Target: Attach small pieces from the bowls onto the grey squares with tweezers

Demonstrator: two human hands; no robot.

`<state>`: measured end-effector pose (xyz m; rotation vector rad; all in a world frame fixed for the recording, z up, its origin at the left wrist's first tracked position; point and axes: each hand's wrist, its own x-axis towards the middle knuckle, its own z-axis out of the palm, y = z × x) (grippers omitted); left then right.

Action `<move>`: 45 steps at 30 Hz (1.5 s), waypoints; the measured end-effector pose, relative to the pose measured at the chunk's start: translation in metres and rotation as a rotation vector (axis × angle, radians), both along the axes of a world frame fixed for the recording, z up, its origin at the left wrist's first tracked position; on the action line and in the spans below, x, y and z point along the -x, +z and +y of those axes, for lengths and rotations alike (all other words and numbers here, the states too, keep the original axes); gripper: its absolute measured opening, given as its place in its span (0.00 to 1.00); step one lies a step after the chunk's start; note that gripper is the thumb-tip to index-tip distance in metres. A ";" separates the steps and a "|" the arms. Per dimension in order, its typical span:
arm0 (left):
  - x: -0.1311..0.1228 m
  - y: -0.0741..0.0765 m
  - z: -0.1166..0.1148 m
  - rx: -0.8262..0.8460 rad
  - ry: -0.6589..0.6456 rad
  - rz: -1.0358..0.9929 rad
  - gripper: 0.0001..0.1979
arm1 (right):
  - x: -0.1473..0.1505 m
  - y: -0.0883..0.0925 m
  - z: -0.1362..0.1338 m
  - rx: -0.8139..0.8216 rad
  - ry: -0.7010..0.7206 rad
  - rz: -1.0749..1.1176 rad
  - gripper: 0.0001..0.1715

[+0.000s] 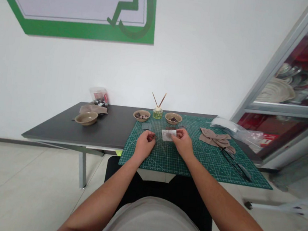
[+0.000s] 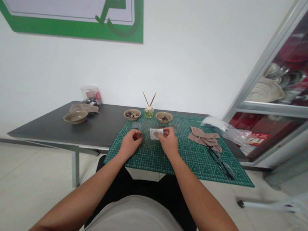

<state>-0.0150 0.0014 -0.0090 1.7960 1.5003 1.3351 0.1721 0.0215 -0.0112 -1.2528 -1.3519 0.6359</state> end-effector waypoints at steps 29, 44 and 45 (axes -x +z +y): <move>-0.016 0.010 0.006 0.049 -0.132 0.026 0.03 | 0.005 0.010 -0.012 -0.059 0.009 -0.287 0.11; -0.012 0.004 0.009 0.041 -0.143 0.054 0.07 | 0.008 0.010 -0.013 -0.082 0.003 -0.309 0.10; -0.012 0.004 0.009 0.045 -0.145 0.050 0.07 | 0.008 0.010 -0.013 -0.093 -0.001 -0.305 0.10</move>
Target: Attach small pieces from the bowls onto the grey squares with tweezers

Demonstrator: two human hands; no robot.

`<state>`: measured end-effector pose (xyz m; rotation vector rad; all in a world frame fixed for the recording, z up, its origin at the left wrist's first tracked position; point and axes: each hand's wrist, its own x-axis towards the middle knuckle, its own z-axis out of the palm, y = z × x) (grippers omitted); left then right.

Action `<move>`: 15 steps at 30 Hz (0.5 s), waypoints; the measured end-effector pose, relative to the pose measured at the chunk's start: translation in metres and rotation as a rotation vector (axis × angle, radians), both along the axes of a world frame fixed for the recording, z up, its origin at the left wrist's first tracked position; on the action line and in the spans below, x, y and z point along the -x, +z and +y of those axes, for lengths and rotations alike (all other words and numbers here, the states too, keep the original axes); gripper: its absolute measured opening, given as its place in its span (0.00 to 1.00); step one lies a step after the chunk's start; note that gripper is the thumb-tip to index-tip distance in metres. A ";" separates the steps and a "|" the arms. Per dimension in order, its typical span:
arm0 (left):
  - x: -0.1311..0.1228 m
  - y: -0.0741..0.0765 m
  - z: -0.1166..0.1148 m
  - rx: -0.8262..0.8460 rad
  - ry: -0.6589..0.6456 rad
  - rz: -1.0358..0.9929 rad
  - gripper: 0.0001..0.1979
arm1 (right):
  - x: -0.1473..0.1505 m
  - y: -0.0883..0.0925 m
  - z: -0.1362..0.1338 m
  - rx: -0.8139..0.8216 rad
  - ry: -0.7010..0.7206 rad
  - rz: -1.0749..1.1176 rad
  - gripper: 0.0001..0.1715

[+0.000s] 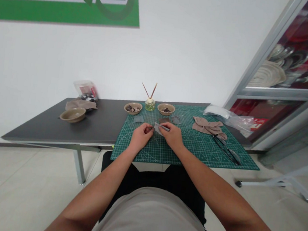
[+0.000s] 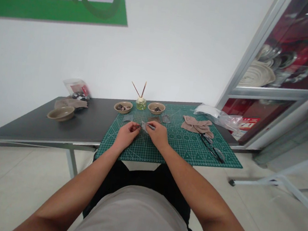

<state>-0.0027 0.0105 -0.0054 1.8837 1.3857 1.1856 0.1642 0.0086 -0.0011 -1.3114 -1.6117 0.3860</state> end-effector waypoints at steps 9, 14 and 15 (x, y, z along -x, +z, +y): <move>0.001 -0.004 0.004 0.032 -0.026 -0.072 0.07 | 0.002 0.003 0.001 -0.072 -0.003 -0.079 0.09; 0.000 -0.002 0.005 0.067 -0.061 -0.191 0.04 | 0.007 -0.001 -0.001 -0.176 0.099 -0.159 0.14; 0.000 -0.001 0.004 0.063 -0.058 -0.196 0.03 | 0.008 -0.003 -0.001 -0.196 0.141 -0.172 0.15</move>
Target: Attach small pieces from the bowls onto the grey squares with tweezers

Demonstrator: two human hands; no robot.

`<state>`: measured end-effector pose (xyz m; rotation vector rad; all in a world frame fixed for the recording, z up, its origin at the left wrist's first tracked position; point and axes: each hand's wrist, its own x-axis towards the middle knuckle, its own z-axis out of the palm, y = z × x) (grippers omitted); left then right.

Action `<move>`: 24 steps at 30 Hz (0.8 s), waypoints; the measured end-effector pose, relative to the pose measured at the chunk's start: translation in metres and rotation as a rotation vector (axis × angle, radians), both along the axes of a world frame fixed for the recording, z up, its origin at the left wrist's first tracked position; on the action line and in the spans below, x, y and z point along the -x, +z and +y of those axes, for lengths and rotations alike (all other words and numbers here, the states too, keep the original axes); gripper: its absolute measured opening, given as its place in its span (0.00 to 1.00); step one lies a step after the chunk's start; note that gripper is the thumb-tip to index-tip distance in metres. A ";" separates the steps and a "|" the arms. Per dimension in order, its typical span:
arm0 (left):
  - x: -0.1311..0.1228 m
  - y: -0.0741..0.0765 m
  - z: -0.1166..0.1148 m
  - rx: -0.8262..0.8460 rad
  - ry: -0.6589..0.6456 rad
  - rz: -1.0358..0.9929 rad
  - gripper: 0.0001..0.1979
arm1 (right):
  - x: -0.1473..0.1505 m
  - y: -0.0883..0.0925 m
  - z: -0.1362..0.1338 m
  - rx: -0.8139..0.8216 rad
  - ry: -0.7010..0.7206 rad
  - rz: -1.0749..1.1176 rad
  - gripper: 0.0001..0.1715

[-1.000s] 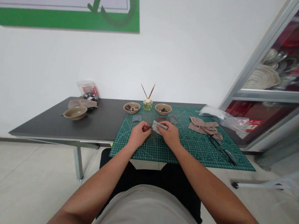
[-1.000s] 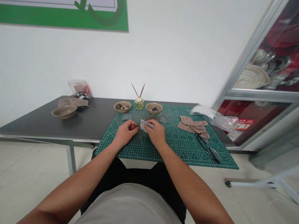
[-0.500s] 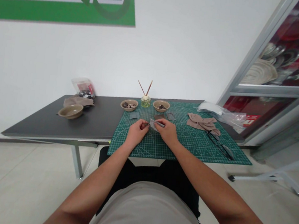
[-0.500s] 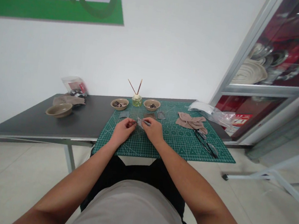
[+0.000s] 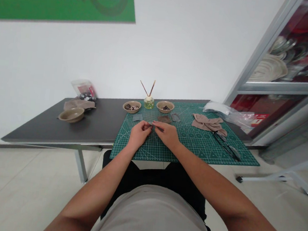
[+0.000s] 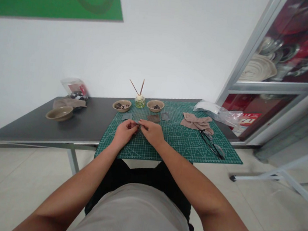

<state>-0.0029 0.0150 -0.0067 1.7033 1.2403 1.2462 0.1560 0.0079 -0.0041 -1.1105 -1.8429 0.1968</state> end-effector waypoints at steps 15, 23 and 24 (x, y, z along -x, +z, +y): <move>0.002 0.003 -0.008 -0.101 0.099 0.127 0.07 | 0.007 -0.006 -0.004 -0.041 0.107 -0.324 0.27; 0.002 0.003 -0.012 -0.051 0.095 0.029 0.06 | 0.008 -0.012 -0.003 -0.011 0.041 -0.334 0.27; 0.002 0.003 -0.012 -0.049 0.091 0.020 0.06 | 0.008 -0.012 -0.003 -0.012 0.041 -0.339 0.27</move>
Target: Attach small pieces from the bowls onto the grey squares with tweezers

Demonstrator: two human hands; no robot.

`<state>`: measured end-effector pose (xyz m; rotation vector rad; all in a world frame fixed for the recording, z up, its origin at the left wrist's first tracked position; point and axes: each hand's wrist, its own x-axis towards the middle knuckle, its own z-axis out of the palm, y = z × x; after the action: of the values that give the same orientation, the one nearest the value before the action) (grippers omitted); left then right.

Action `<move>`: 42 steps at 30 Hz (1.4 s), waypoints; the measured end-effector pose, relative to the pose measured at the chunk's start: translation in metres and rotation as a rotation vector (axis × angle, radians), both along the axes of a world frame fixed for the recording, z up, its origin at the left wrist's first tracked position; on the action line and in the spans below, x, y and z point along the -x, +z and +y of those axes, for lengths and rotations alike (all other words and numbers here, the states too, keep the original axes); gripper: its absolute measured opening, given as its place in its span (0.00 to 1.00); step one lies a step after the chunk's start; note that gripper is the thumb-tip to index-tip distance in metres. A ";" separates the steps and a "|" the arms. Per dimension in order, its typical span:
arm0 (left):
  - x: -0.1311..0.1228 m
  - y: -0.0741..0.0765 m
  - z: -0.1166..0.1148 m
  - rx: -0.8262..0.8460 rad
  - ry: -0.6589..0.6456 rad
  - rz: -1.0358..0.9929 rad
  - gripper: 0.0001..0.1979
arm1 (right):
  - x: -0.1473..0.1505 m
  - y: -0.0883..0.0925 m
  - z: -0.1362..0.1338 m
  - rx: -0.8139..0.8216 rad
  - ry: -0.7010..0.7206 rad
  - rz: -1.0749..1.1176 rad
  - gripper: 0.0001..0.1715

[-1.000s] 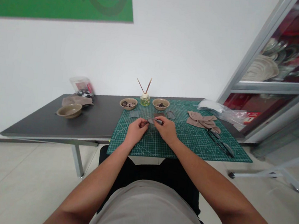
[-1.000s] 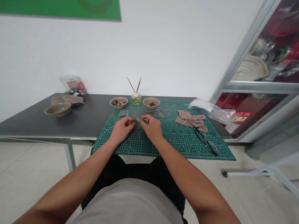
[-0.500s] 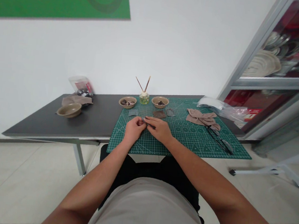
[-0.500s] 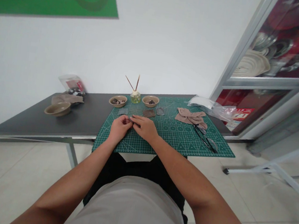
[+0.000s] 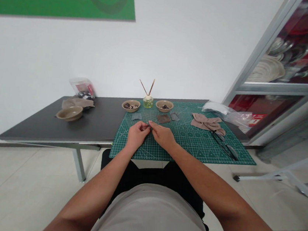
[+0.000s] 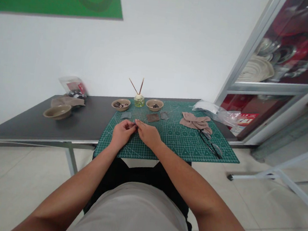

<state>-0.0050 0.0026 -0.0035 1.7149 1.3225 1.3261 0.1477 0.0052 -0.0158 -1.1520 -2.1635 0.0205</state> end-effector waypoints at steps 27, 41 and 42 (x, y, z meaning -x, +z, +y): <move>0.000 -0.008 -0.001 -0.037 0.024 -0.111 0.09 | -0.002 0.002 -0.003 -0.026 -0.006 0.019 0.29; 0.000 -0.007 0.000 -0.011 -0.008 -0.076 0.08 | -0.001 0.001 -0.006 -0.041 0.007 -0.013 0.28; 0.001 -0.007 0.000 -0.019 -0.003 -0.056 0.07 | -0.001 0.001 -0.006 -0.042 0.018 -0.026 0.28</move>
<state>-0.0055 0.0023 -0.0103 1.6795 1.2795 1.3799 0.1491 -0.0010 -0.0149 -1.1152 -2.1862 -0.0321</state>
